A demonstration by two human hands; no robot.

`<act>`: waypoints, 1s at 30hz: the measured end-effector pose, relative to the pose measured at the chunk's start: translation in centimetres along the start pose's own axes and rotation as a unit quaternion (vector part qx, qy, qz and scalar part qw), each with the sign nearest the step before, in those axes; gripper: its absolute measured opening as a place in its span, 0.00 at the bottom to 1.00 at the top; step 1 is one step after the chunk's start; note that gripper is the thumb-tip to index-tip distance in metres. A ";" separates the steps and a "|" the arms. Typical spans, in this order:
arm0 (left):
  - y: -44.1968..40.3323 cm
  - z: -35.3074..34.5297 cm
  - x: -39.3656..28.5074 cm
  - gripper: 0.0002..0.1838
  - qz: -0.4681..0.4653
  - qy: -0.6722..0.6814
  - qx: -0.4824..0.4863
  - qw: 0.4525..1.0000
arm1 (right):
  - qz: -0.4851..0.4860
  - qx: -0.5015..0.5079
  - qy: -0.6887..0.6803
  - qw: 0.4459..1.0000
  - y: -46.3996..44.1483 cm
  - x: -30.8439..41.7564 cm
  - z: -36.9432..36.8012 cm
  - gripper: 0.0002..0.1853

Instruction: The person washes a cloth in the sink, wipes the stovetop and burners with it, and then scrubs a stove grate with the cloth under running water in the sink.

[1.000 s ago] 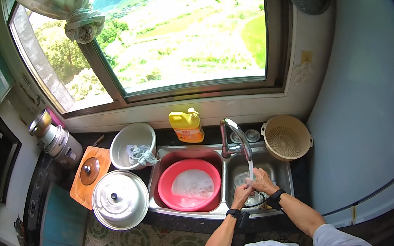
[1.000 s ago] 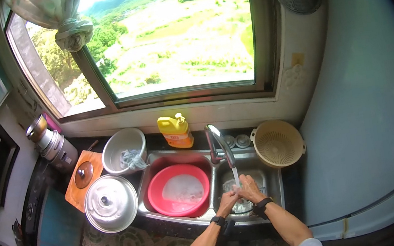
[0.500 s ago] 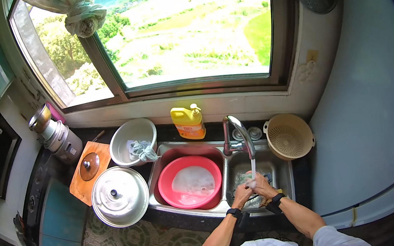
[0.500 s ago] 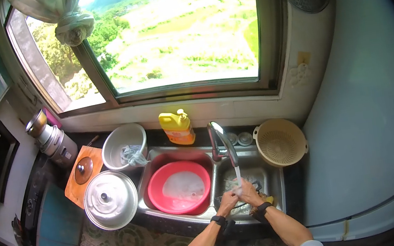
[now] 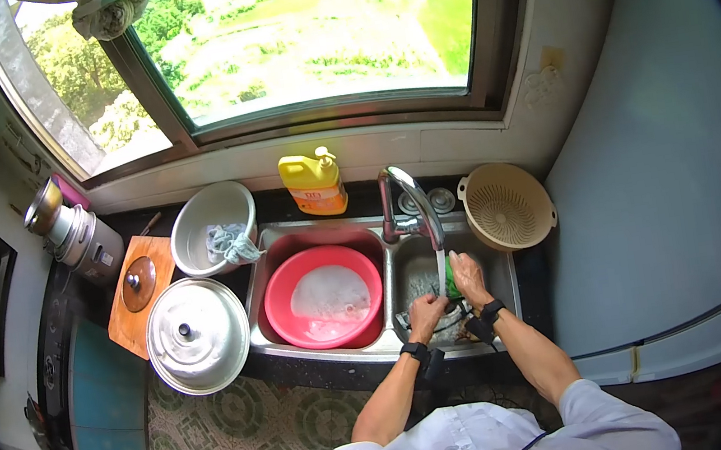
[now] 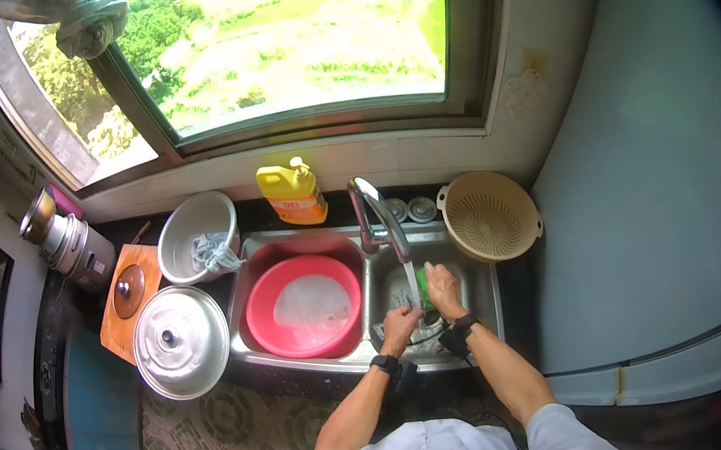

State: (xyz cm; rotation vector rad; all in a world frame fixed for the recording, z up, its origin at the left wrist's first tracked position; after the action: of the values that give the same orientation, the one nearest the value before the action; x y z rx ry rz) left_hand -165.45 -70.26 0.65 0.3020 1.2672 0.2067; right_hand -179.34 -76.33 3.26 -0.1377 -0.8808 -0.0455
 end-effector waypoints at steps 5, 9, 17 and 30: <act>-1.0 -0.8 -0.4 0.16 0.054 0.080 -0.007 0.995 | -0.129 0.172 -0.388 0.896 1.3 1.2 1.7 0.22; -0.8 -1.0 -1.3 0.12 0.034 0.164 0.005 0.986 | -0.164 0.177 -0.325 0.914 1.9 3.0 2.9 0.21; -1.4 -1.7 0.2 0.16 0.048 0.224 0.013 0.973 | -0.150 0.178 -0.182 0.955 1.8 1.4 3.4 0.25; 0.0 -1.4 -1.2 0.13 0.025 0.159 0.072 0.984 | -0.068 0.072 -0.144 0.985 3.2 0.4 4.5 0.21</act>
State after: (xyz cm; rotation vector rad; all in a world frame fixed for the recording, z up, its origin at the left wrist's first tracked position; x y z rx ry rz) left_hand -167.10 -70.51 1.34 0.4388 1.5962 0.2120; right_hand -182.23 -72.57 6.10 0.0538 -1.1786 -0.0903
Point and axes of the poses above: each hand's wrist, its own y-axis away from the middle knuckle, its own z-axis out of the back of the hand, x = y × z, the point moved 2 cm from there along -y, towards the middle knuckle, and after that the axes turned 5 degrees about x, right-handed, at the moved point
